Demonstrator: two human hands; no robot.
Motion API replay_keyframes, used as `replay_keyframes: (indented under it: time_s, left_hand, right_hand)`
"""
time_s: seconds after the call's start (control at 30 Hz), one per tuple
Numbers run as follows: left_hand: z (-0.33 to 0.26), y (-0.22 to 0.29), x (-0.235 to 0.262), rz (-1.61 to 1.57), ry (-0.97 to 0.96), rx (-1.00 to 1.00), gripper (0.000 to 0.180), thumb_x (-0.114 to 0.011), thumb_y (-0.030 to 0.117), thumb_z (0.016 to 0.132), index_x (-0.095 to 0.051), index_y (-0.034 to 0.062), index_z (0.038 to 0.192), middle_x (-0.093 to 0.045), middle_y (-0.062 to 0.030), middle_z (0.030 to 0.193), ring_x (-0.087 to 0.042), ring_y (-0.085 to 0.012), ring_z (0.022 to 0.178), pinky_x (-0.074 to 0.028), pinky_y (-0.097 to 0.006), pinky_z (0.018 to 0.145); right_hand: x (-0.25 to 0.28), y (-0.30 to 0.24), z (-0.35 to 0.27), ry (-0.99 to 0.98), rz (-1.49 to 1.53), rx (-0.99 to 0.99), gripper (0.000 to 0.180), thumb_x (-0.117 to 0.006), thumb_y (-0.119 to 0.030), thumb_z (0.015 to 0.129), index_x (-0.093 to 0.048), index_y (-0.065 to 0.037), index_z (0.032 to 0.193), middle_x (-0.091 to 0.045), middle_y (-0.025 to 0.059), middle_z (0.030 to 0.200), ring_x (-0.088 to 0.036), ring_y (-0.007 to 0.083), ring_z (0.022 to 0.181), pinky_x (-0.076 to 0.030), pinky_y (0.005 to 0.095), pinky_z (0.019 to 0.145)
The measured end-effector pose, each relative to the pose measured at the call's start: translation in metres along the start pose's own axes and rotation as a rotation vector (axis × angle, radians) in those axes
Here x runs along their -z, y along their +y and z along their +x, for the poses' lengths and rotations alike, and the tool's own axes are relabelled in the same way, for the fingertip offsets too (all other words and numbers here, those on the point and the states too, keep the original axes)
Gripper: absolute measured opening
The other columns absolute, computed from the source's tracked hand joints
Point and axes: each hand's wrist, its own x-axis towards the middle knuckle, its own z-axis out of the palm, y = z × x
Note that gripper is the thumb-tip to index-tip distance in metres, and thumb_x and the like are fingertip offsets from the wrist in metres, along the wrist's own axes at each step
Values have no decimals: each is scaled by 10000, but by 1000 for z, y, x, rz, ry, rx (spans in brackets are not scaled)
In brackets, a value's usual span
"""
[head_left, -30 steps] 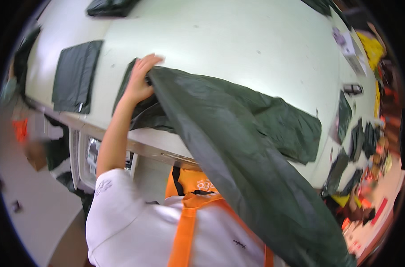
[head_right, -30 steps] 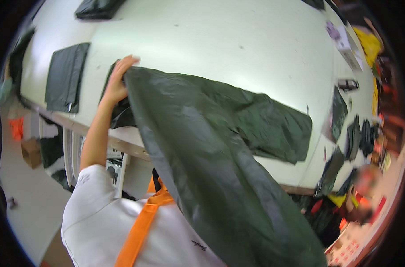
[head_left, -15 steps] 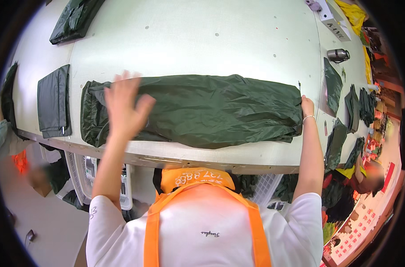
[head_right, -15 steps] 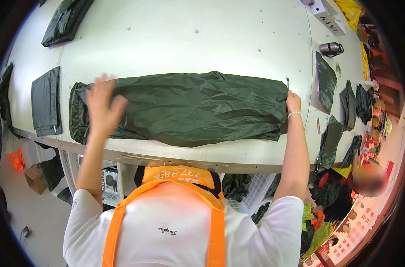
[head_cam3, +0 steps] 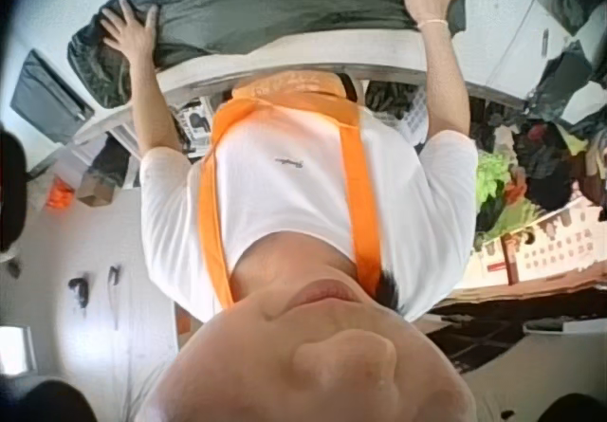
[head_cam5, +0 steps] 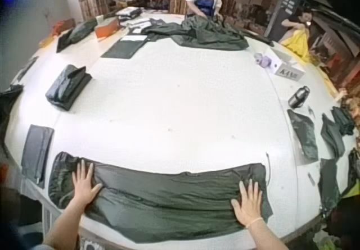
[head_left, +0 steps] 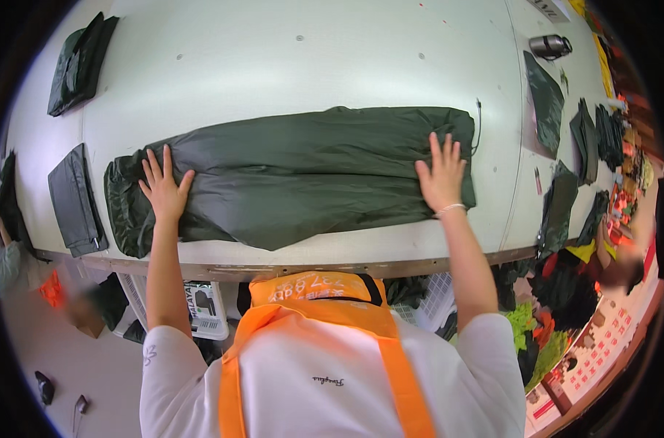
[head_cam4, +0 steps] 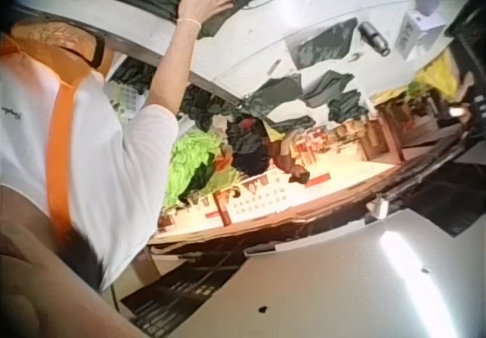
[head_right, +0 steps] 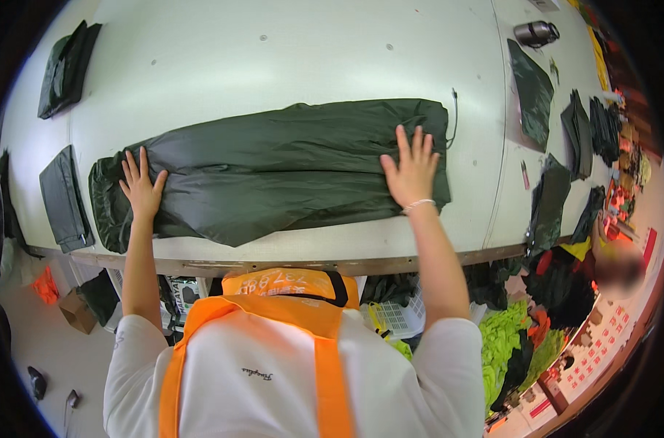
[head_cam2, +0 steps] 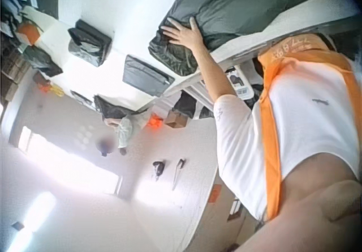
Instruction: The person folds a dark green jacket on a white table, smoothing and aligning the fabric before folding it into a compact rectangle. The person then places the folded jacket into a white plastic basket and retrieves another jacket to repeat the folding process.
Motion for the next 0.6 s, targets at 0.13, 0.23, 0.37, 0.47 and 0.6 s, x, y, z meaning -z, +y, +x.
replay_keyframes:
  time_s: [0.13, 0.23, 0.37, 0.47, 0.6]
  left_hand:
    - [21, 0, 11, 39, -22, -25, 763, -543, 546, 818, -254, 216, 1443, -156, -172, 1501, -160, -383, 1369, -154, -613, 1037]
    - [31, 67, 47, -182, 115, -122, 727, -624, 436, 797, -342, 142, 1399, -233, -253, 1448, -199, -417, 1345, -168, -597, 1044]
    - [-30, 215, 123, -402, -173, -635, 888, -707, 544, 659, -333, 252, 1410, -155, -157, 1506, -106, -395, 1384, -104, -617, 1057]
    - [-26, 226, 65, -280, -157, -669, 975, -685, 672, 576, -332, 301, 1406, -123, -150, 1512, -96, -399, 1379, -107, -630, 1047]
    - [-16, 216, 37, -253, -158, -675, 973, -704, 638, 580, -338, 274, 1405, -128, -156, 1509, -101, -397, 1377, -103, -621, 1053]
  right_hand:
    - [-17, -9, -9, 101, 100, -50, 673, -530, -440, 869, -248, -210, 1436, -279, 218, 1440, -202, 430, 1339, -173, 591, 1051]
    - [-17, -9, -14, 169, 105, -78, 671, -541, -432, 866, -265, -192, 1428, -297, 238, 1422, -236, 437, 1320, -189, 582, 1050]
    - [-9, -9, -18, 173, 154, -131, 607, -474, -436, 897, -282, -211, 1427, -303, 216, 1428, -260, 450, 1304, -195, 587, 1041]
    - [-11, 15, -32, 130, -6, -273, 527, -375, -436, 937, -292, -257, 1425, -295, 166, 1449, -235, 473, 1305, -183, 608, 1031]
    - [-28, 28, -39, 64, 151, -549, 830, -548, -555, 816, -181, -171, 1453, -249, 263, 1431, -260, 452, 1291, -233, 562, 1029]
